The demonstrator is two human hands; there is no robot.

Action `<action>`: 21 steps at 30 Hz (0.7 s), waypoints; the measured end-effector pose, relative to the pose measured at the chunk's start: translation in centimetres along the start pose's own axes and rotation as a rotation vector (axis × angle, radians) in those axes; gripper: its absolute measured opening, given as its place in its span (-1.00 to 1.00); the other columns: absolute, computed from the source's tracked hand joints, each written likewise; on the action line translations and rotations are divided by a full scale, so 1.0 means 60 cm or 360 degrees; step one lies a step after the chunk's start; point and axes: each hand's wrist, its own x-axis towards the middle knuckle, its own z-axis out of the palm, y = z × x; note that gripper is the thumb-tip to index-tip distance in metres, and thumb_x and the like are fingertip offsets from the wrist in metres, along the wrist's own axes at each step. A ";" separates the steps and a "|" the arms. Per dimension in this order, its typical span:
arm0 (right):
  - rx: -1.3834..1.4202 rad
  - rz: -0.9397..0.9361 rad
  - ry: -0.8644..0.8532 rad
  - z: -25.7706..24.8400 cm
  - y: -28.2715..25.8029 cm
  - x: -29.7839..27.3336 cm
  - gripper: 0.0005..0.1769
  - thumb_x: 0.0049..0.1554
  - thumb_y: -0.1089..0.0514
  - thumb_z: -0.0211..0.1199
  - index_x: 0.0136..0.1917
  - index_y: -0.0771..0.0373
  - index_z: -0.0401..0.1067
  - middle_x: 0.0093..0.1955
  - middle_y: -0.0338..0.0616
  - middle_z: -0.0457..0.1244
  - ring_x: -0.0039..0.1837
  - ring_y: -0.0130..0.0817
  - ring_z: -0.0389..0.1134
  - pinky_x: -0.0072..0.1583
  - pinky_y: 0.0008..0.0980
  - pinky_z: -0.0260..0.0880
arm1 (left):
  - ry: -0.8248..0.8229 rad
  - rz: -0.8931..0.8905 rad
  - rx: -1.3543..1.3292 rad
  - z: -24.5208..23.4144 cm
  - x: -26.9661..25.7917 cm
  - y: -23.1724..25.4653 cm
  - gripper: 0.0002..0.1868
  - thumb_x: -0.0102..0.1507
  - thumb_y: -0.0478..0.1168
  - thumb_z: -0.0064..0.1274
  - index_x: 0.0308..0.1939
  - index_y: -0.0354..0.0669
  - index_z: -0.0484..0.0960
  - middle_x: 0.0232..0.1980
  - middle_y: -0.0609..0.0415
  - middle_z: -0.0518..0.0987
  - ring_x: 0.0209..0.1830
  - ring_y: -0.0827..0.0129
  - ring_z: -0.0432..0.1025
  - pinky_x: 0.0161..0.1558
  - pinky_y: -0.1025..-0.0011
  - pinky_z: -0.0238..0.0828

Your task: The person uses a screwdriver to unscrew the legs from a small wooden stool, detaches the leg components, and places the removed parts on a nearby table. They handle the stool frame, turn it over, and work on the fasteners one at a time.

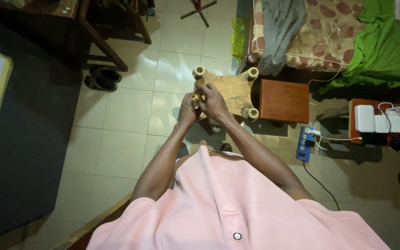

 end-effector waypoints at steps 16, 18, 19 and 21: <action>-0.0009 0.0141 -0.0259 -0.026 -0.020 0.005 -0.55 0.05 0.33 0.33 0.23 0.25 0.44 0.23 -0.05 0.28 0.20 -0.11 0.41 0.29 -0.26 0.44 | -0.0248 -0.0329 -0.0245 -0.060 0.016 0.029 -0.62 0.26 -0.41 0.06 0.17 -0.26 0.53 0.11 -0.14 0.59 0.08 0.07 0.55 0.10 0.24 0.51; -0.0060 0.0200 -0.0254 -0.028 -0.026 0.005 -0.64 0.11 0.23 0.36 0.19 0.25 0.43 0.20 -0.03 0.28 0.16 -0.10 0.42 0.24 -0.22 0.44 | -0.0229 -0.0307 -0.0194 -0.055 0.014 0.027 -0.73 0.35 -0.38 0.01 0.14 -0.27 0.55 0.08 -0.16 0.56 0.05 0.03 0.53 0.08 0.22 0.50; -0.0126 0.0227 -0.0257 -0.030 -0.026 0.005 -0.65 0.12 0.19 0.39 0.16 0.26 0.43 0.17 -0.03 0.29 0.14 -0.08 0.41 0.21 -0.17 0.44 | -0.0226 -0.0294 -0.0159 -0.051 0.014 0.028 -0.70 0.33 -0.40 -0.02 0.14 -0.26 0.55 0.07 -0.16 0.56 0.06 0.01 0.51 0.08 0.20 0.47; -0.0204 0.0212 -0.0231 -0.030 -0.024 0.008 -0.65 0.12 0.16 0.43 0.12 0.26 0.42 0.12 -0.01 0.29 0.11 -0.03 0.40 0.16 -0.11 0.42 | -0.0216 -0.0268 -0.0087 -0.047 0.018 0.027 -0.64 0.28 -0.46 -0.08 0.16 -0.24 0.57 0.06 -0.16 0.55 0.07 -0.04 0.48 0.10 0.15 0.42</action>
